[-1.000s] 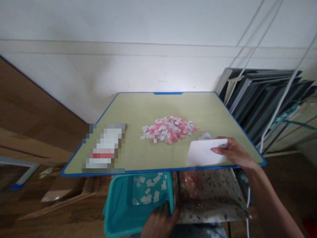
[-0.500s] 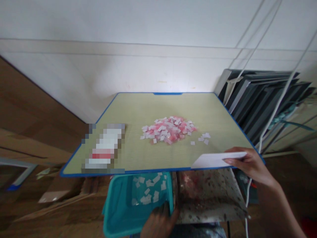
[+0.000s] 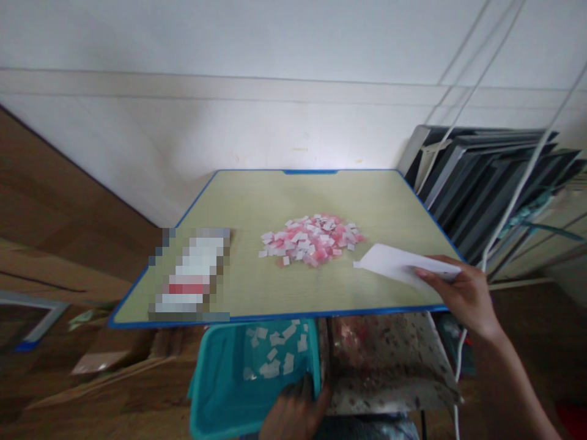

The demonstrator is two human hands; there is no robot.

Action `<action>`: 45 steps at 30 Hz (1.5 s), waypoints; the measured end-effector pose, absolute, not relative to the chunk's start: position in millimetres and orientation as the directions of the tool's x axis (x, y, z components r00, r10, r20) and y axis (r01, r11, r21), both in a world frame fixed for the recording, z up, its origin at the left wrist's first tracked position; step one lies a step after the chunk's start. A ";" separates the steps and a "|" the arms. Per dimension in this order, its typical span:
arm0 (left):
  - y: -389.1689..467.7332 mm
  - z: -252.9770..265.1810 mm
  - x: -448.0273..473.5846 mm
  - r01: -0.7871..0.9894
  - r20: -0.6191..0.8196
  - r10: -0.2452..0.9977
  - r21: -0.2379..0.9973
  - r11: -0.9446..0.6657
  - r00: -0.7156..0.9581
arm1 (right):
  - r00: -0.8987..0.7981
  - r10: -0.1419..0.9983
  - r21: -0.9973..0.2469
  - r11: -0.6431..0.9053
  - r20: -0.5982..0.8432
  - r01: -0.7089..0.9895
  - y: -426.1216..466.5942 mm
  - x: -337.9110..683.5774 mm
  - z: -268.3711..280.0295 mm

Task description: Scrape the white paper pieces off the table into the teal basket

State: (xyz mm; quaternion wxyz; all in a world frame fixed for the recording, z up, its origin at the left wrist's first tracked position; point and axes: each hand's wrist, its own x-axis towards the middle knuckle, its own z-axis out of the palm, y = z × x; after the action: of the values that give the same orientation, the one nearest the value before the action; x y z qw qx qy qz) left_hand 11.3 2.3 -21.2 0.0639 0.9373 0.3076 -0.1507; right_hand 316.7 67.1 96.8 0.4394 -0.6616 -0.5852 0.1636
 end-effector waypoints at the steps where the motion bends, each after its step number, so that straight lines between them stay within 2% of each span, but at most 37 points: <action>1: 2.2 -21.0 11.5 0.598 -0.317 0.561 0.022 -0.801 0.764 | 0.254 0.925 -0.769 0.060 0.283 0.637 67.3 317.4 98.2; 5: 2.5 -18.5 12.5 0.595 -0.306 0.563 0.015 -0.803 0.768 | 0.300 0.903 -0.736 0.027 0.309 0.676 70.4 319.8 106.1; 8: 3.0 -17.0 12.9 0.601 -0.320 0.566 0.014 -0.799 0.759 | 0.305 0.883 -0.742 0.070 0.357 0.667 83.2 312.6 110.4; 15: 2.5 -19.7 12.8 0.599 -0.320 0.557 0.045 -0.799 0.767 | 0.211 0.921 -0.743 0.113 0.328 0.659 110.4 298.8 110.9; 20: 2.9 -20.0 13.0 0.601 -0.337 0.561 0.019 -0.799 0.756 | 0.266 0.915 -0.796 0.091 0.304 0.599 96.0 311.0 110.5; 24: 1.8 -20.8 11.8 0.597 -0.337 0.556 0.024 -0.802 0.760 | 0.236 0.941 -0.787 0.048 0.242 0.616 86.2 320.2 109.9; 28: 1.3 -20.9 11.6 0.598 -0.326 0.560 0.022 -0.801 0.762 | 0.284 0.915 -0.764 0.040 0.287 0.644 84.3 319.5 111.4; 32: 2.7 -18.6 13.2 0.601 -0.354 0.554 0.031 -0.799 0.754 | 0.208 0.934 -0.756 0.091 0.291 0.649 88.7 304.3 113.7; 39: 2.9 -20.8 12.8 0.591 -0.346 0.553 0.005 -0.807 0.758 | 0.111 0.974 -0.791 0.091 0.197 0.605 87.4 302.6 117.6; 45: 2.3 -19.4 13.0 0.592 -0.317 0.562 -0.003 -0.806 0.764 | 0.293 0.905 -0.789 0.071 0.309 0.611 74.8 327.6 108.5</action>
State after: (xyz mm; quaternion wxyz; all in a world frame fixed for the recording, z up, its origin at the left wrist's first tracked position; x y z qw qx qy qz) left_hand 13.0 2.3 -19.4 0.0488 0.9378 0.3077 -0.1529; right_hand 327.6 74.8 108.5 0.4562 -0.6620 -0.5723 0.1613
